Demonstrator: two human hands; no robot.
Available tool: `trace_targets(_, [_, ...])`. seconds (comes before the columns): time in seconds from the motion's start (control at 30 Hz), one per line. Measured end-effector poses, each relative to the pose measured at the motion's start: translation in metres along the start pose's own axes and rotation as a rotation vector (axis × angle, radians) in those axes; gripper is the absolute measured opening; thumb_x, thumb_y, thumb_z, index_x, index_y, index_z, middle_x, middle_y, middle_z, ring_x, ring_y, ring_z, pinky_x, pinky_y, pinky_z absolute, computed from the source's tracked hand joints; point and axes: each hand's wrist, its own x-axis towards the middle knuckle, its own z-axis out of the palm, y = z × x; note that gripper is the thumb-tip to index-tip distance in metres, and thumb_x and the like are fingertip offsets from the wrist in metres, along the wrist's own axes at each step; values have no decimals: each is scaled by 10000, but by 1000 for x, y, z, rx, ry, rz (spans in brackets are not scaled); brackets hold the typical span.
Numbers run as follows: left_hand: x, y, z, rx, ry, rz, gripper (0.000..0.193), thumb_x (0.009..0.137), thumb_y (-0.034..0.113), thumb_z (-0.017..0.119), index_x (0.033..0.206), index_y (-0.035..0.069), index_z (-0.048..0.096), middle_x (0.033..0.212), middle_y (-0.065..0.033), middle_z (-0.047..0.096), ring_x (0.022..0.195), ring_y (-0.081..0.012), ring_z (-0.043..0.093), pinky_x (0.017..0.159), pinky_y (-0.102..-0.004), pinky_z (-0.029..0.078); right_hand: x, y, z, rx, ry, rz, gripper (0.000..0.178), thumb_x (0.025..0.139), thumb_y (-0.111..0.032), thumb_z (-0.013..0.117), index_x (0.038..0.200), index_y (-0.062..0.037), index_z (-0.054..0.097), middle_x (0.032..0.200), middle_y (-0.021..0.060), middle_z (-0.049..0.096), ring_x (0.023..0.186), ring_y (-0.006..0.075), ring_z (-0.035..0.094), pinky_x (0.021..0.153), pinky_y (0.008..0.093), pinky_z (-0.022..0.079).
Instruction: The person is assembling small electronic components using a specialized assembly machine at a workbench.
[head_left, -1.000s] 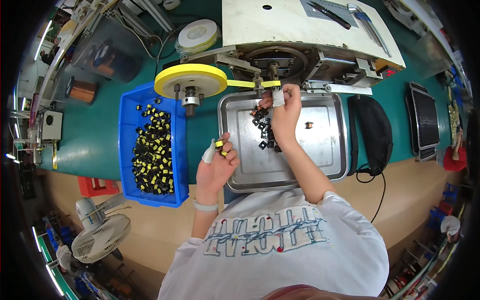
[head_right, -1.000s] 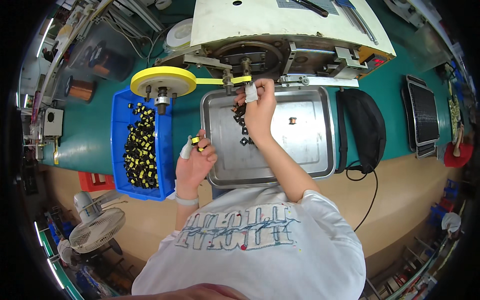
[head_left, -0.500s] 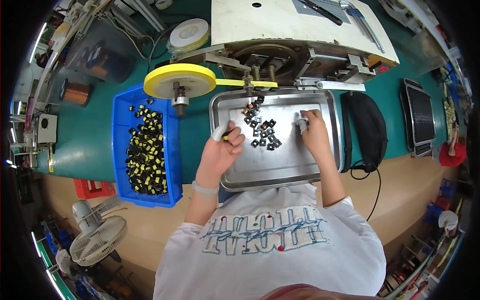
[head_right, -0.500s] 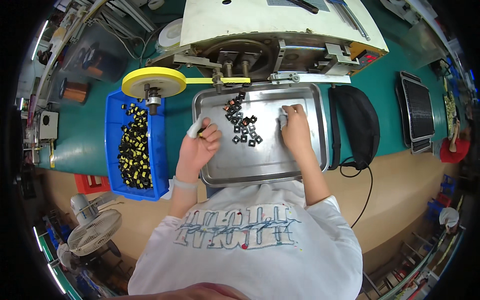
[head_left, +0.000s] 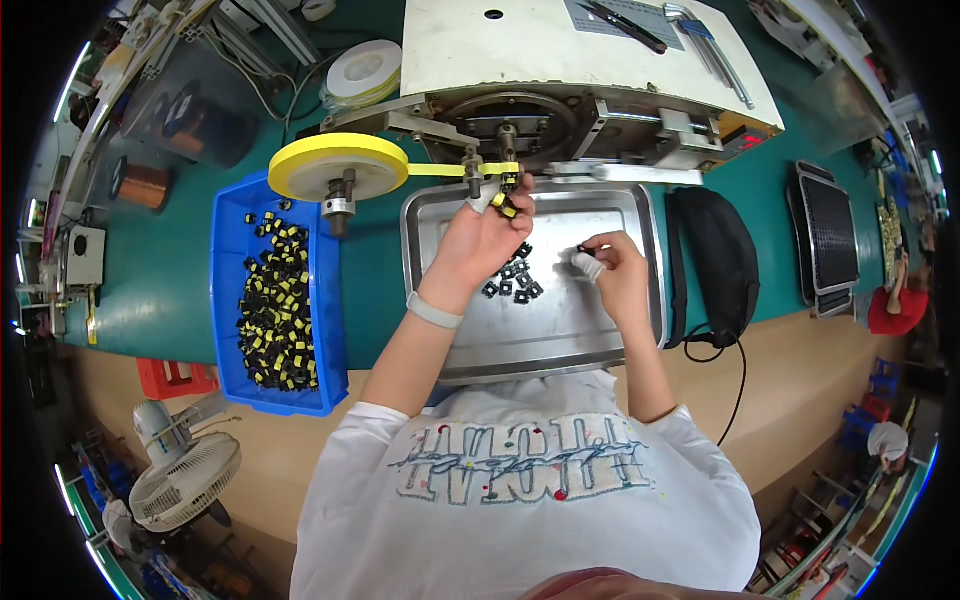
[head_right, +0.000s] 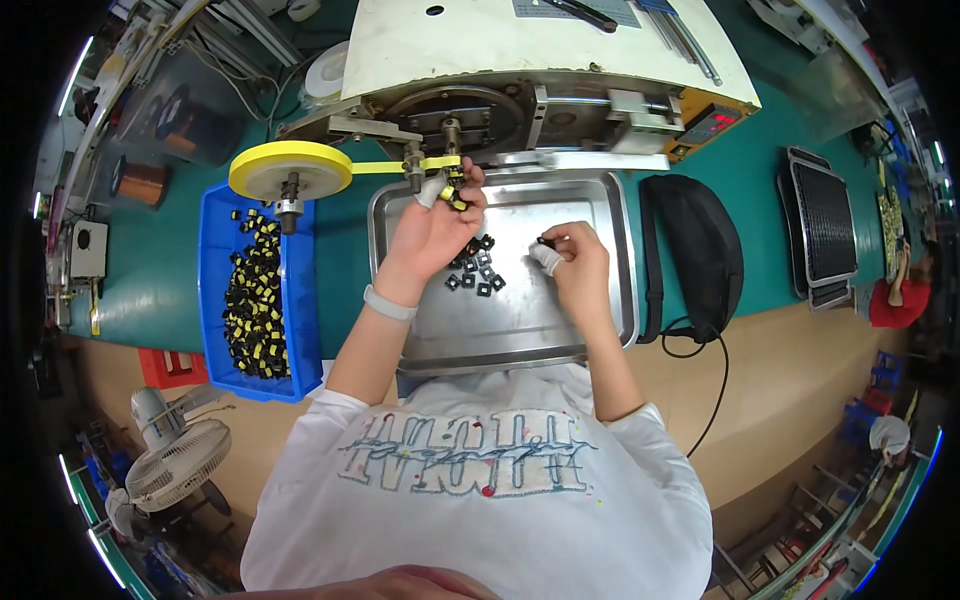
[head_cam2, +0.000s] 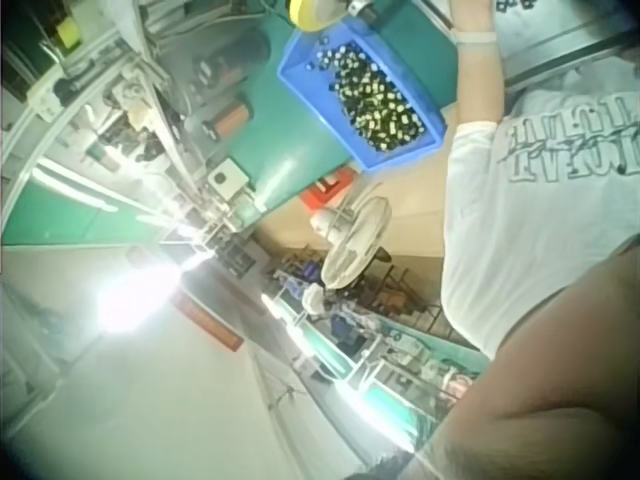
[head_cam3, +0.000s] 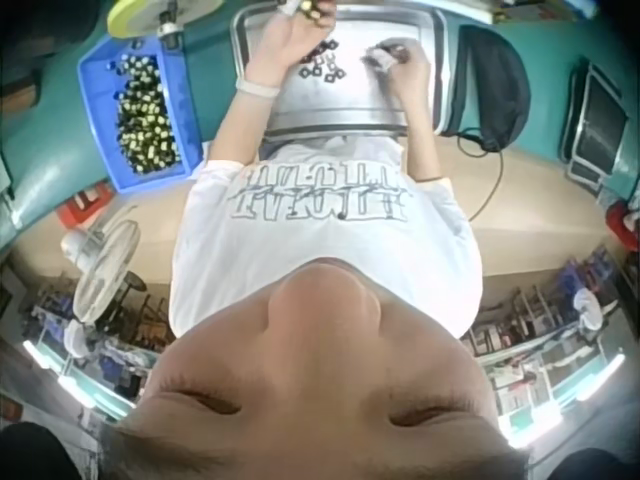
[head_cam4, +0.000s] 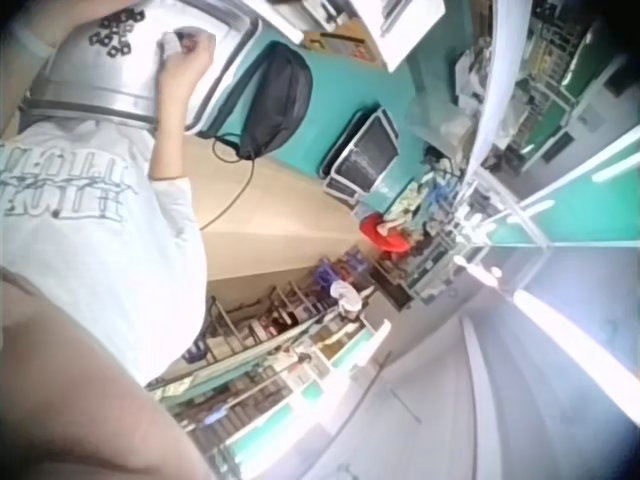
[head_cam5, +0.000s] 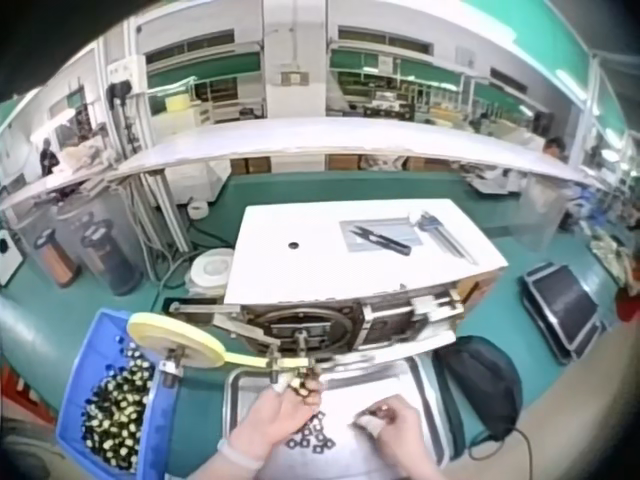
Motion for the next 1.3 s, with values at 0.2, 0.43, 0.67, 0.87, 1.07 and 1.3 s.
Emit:
trace_targets(0.2, [-27,-6,-6,7,41,-91,236,913,190,521,1101,48,509,943,-34,505,740,-119,432,572,-216,361,12,-24,25,537,-19,-53,243,769,39,677,1000,46,602,981,88,593,923,194,637,826,267,497])
trace_targets(0.43, [-96,-4,-21,50,51,57,354,906,204,472,1218,38,472,1006,-75,521,663,-122,398,508,-215,338,27,-58,74,612,36,-292,219,785,90,627,1000,60,600,1076,98,552,944,194,628,832,274,503])
trace_targets(0.67, [-128,2,-38,11,46,127,356,904,186,435,1233,56,465,1048,-50,483,741,-138,405,560,-237,353,27,-59,91,514,189,-365,197,787,111,597,973,48,612,1053,107,547,899,176,616,782,258,523])
trace_targets(0.87, [-135,0,-40,-6,76,149,281,924,185,421,1163,58,497,996,-36,467,770,-145,416,583,-256,360,34,-58,103,388,258,-464,184,787,107,599,958,42,604,1040,109,546,870,168,608,751,263,523])
trace_targets(1.07, [-137,1,-45,-117,57,113,216,950,210,422,1037,67,558,923,-18,445,756,-139,407,575,-257,355,35,-60,92,424,208,-260,297,764,45,663,1043,21,563,981,79,576,861,136,584,732,260,503])
trace_targets(1.3, [-120,12,-48,-143,-32,41,238,945,206,450,1100,61,559,790,-10,413,690,-132,385,563,-255,352,9,-17,46,-270,-26,-135,313,798,-153,678,1047,6,576,907,154,619,733,256,615,653,332,489])
